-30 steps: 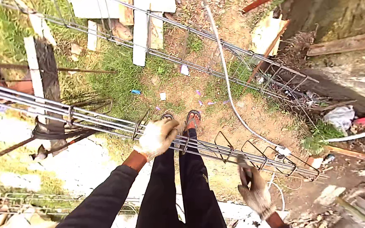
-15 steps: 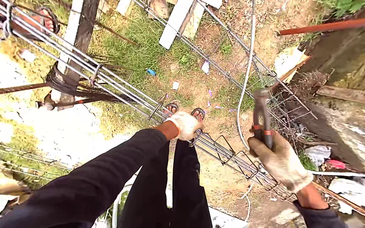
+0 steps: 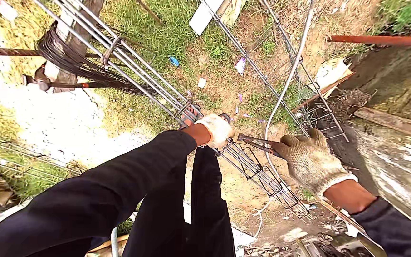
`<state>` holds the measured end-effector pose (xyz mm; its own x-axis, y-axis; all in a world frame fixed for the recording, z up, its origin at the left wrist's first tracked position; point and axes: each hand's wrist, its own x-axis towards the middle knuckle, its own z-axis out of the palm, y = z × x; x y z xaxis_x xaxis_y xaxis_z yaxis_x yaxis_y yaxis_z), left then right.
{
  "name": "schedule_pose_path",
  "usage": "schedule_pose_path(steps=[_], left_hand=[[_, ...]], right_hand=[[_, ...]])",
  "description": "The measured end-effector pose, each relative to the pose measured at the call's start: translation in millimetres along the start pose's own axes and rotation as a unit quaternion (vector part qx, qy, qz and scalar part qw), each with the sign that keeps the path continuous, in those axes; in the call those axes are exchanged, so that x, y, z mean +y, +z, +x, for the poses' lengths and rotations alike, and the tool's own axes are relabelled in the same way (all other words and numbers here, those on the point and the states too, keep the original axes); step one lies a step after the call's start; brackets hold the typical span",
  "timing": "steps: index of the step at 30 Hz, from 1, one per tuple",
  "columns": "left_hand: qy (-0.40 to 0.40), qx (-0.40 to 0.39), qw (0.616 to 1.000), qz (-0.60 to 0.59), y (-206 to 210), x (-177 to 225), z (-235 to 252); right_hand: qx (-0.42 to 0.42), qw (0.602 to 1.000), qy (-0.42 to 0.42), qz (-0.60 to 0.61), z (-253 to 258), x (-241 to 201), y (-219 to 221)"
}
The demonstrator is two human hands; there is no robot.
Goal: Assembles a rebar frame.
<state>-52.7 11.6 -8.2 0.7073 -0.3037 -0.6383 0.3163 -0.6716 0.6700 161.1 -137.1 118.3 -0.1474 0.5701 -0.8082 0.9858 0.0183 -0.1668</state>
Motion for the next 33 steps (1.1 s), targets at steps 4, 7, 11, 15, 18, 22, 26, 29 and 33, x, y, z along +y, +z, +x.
schedule_pose_path(steps=[4,7,11,15,18,22,26,29,33], left_hand=[[-0.012,0.007,1.000,-0.001,5,-3,2],[-0.025,0.013,1.000,-0.009,4,-1,0],[-0.013,0.029,0.999,-0.013,13,-6,5],[-0.001,0.056,0.998,-0.006,20,-8,7],[-0.019,-0.008,1.000,-0.019,-5,2,-3],[-0.012,0.007,1.000,-0.017,3,-2,1],[-0.008,0.031,0.999,-0.018,11,-6,3],[-0.002,0.061,0.998,-0.005,23,-10,8],[-0.017,0.009,1.000,-0.014,3,-1,2]], right_hand=[[-0.134,0.988,0.013,0.077,13,-1,-12],[-0.155,0.931,0.054,0.326,7,0,-2],[-0.184,0.720,0.016,0.669,-22,17,37],[-0.222,0.626,0.013,0.747,-23,9,39],[-0.152,0.828,0.046,0.538,-22,4,20],[-0.052,0.995,0.013,0.080,-8,-3,6],[-0.010,0.998,0.008,-0.070,5,-7,9],[0.003,0.996,-0.012,-0.083,10,-11,5],[0.025,0.995,0.004,-0.100,14,-25,2]])
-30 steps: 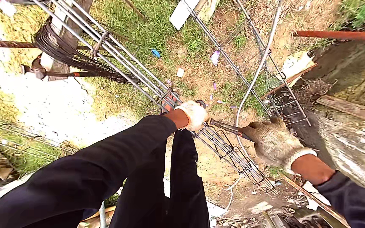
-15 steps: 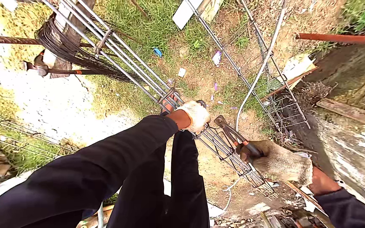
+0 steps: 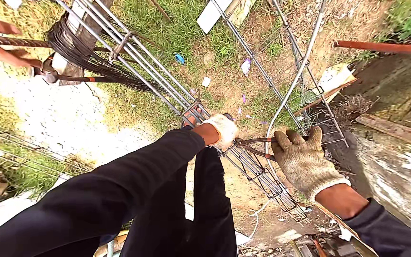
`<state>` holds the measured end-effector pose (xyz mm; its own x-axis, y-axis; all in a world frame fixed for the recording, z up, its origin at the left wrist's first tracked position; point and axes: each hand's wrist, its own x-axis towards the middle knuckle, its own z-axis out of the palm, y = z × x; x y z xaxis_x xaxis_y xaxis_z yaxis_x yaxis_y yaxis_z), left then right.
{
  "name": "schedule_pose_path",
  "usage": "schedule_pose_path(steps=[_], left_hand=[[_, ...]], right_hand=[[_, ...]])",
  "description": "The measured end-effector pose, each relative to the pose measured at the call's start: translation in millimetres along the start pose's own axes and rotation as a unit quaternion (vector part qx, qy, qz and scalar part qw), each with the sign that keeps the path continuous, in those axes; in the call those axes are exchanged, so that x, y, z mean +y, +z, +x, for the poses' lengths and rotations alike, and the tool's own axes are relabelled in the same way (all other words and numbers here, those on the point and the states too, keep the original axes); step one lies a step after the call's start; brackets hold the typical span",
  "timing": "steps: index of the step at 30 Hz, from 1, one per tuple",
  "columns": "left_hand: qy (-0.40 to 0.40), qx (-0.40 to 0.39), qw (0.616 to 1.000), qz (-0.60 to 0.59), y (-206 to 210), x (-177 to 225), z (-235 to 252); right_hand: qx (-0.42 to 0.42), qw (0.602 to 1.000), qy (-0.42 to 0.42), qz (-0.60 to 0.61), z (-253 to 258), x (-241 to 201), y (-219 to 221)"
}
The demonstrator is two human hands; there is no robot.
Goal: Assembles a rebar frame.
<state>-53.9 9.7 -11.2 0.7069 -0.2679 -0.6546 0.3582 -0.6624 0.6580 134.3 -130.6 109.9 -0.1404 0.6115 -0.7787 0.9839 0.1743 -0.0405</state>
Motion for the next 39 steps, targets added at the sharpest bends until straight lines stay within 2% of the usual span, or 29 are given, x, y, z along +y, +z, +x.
schedule_pose_path(steps=[4,7,13,15,19,26,30,32,35,37,39], left_hand=[[0.013,0.034,0.999,0.009,19,-8,9],[0.014,0.057,0.998,0.013,31,-12,14],[0.003,0.037,0.999,-0.001,17,-5,4],[0.001,0.027,1.000,-0.006,13,-4,1],[-0.002,0.010,1.000,0.004,5,1,-5],[-0.009,0.025,1.000,-0.005,7,-2,-6],[0.003,0.015,1.000,0.017,9,-1,-5],[-0.003,0.016,1.000,0.010,5,-1,-6],[-0.018,0.027,0.999,-0.006,7,4,-5],[-0.032,0.031,0.999,-0.017,10,14,-9],[-0.047,0.030,0.998,-0.013,10,13,-11]], right_hand=[[0.027,0.998,0.047,-0.024,4,-11,-10],[0.010,0.998,0.050,-0.042,7,-13,-17],[-0.012,0.998,0.056,-0.031,16,-20,-30],[-0.032,0.997,0.061,-0.017,20,-24,-32],[-0.135,0.989,0.061,0.006,17,-26,-36],[-0.199,0.977,0.072,0.025,16,-27,-32],[-0.178,0.975,0.104,0.088,10,-18,-34],[-0.185,0.978,0.037,0.088,18,6,-29],[-0.205,0.964,-0.146,0.079,45,55,-11],[-0.156,0.953,-0.247,0.078,66,76,15],[-0.126,0.943,-0.291,0.106,91,86,36]])
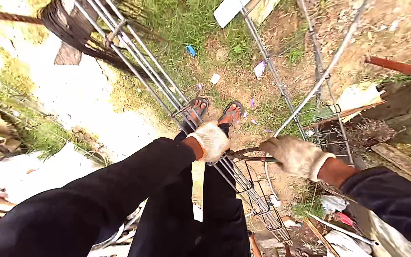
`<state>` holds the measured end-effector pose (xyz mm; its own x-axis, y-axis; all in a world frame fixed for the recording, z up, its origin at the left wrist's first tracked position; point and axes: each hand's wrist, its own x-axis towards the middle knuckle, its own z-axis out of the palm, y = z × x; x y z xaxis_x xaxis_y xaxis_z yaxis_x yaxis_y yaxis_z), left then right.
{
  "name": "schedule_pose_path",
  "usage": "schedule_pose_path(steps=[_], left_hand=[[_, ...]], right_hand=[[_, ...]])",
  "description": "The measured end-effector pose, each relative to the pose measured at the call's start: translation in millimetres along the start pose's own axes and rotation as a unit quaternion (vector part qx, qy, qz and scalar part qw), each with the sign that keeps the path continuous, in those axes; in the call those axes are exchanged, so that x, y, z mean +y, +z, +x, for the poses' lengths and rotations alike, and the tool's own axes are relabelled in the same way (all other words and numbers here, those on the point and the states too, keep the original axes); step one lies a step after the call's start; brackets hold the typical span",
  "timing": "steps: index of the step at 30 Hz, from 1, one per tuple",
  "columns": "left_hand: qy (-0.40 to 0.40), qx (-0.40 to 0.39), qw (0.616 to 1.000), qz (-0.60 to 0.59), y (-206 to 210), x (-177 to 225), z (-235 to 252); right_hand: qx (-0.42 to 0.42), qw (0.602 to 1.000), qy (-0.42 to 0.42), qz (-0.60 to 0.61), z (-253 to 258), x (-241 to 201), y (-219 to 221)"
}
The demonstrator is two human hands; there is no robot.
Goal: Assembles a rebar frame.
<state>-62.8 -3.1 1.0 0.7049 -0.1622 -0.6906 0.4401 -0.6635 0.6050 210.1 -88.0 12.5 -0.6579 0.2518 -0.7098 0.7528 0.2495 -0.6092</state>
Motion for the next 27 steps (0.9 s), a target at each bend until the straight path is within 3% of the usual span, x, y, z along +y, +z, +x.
schedule_pose_path(steps=[7,11,16,20,24,27], left_hand=[[0.037,0.015,0.999,0.014,4,-1,-3],[0.039,0.019,0.998,0.035,6,-5,3],[0.026,-0.009,0.999,0.023,1,0,4],[0.013,-0.011,1.000,0.010,-4,3,4],[0.008,-0.005,1.000,0.007,-7,3,4],[0.008,0.012,1.000,0.002,-10,3,1]], right_hand=[[0.054,0.993,-0.101,0.015,34,36,42],[0.030,0.993,-0.114,-0.014,43,45,36],[0.035,0.997,-0.073,-0.021,25,30,30],[-0.006,0.996,0.059,0.065,-13,-17,17],[-0.131,0.937,0.157,0.283,-34,-55,-6],[-0.156,0.821,0.187,0.516,-42,-66,-7]])
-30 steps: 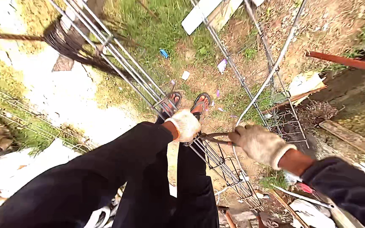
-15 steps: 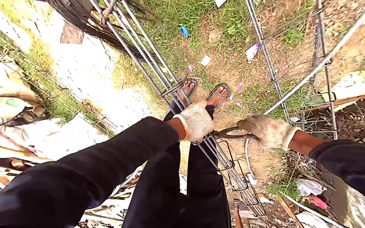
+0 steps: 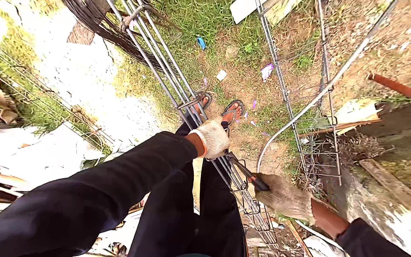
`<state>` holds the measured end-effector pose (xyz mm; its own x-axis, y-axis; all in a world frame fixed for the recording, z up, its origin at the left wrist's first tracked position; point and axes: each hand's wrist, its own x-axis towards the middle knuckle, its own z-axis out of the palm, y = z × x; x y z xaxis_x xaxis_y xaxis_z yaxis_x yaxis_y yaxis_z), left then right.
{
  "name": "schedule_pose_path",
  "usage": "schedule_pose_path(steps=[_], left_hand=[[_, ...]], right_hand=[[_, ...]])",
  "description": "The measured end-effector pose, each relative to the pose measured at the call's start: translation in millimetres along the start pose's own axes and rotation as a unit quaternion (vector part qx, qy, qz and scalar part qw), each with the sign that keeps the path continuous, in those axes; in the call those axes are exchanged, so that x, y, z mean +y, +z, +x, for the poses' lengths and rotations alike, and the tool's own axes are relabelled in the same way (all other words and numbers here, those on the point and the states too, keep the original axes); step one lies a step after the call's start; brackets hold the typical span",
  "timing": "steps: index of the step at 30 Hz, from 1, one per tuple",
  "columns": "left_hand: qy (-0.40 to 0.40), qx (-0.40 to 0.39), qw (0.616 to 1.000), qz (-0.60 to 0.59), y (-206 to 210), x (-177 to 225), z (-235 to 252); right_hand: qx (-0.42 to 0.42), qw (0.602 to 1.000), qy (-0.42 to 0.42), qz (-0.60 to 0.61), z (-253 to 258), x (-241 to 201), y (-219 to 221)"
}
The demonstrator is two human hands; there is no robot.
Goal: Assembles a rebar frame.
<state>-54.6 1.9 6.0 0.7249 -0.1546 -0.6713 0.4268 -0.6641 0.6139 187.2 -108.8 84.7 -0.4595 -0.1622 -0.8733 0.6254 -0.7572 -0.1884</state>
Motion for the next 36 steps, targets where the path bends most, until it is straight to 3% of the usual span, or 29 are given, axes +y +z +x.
schedule_pose_path(steps=[2,3,6,9,11,12,13,15,16,17,19,21,23,25,26,28,29,31,32,34,36], left_hand=[[0.004,0.011,1.000,-0.009,0,-2,-2],[0.008,0.028,0.999,-0.013,1,0,-3],[-0.023,0.175,0.983,-0.055,11,8,-13],[-0.141,0.362,0.901,-0.193,35,55,-38],[-0.263,0.420,0.774,-0.395,53,96,-47],[-0.323,0.408,0.672,-0.527,61,116,-46],[-0.364,0.373,0.546,-0.656,66,130,-41],[-0.331,0.251,0.310,-0.855,73,144,-27],[-0.272,0.193,0.241,-0.912,76,150,-19],[-0.205,0.165,0.201,-0.944,77,155,-10],[-0.101,0.199,0.138,-0.965,68,163,10],[-0.078,0.290,0.040,-0.953,51,161,27],[-0.080,0.324,-0.065,-0.940,33,156,36],[-0.119,0.327,-0.097,-0.933,26,161,45],[-0.139,0.329,-0.104,-0.928,23,161,48],[-0.191,0.329,-0.115,-0.917,17,160,49],[-0.228,0.331,-0.124,-0.907,11,161,51],[-0.295,0.334,-0.139,-0.884,-2,154,58],[-0.318,0.334,-0.139,-0.876,-6,152,61],[-0.340,0.324,-0.127,-0.873,-7,158,63],[-0.317,0.329,-0.114,-0.882,-5,160,62]], right_hand=[[-0.056,0.983,0.011,0.177,-2,3,1],[-0.074,0.974,0.022,0.211,-5,2,0],[-0.081,0.975,0.045,0.201,-11,-9,-6],[-0.045,0.985,0.071,0.151,-17,-16,-1],[-0.035,0.984,0.071,0.159,-14,-15,0],[-0.045,0.981,0.065,0.178,-12,-11,0],[-0.055,0.977,0.060,0.195,-9,-5,-1],[-0.084,0.969,0.049,0.229,-2,8,-5],[-0.098,0.966,0.047,0.236,0,14,-9],[-0.113,0.962,0.045,0.244,2,18,-13],[-0.141,0.950,0.054,0.273,-2,18,-19],[-0.181,0.925,0.053,0.328,-5,23,-16],[-0.203,0.902,0.050,0.377,-10,24,-8],[-0.191,0.906,0.062,0.372,-15,26,-3],[-0.151,0.932,0.080,0.320,-19,18,-2],[0.011,0.989,0.104,0.105,-31,-1,5],[0.097,0.988,0.107,-0.052,-38,-7,14],[0.191,0.926,0.145,-0.293,-48,-26,30],[0.227,0.891,0.165,-0.357,-47,-30,40],[0.279,0.850,0.179,-0.408,-42,-23,53],[0.266,0.856,0.192,-0.399,-35,-20,47]])
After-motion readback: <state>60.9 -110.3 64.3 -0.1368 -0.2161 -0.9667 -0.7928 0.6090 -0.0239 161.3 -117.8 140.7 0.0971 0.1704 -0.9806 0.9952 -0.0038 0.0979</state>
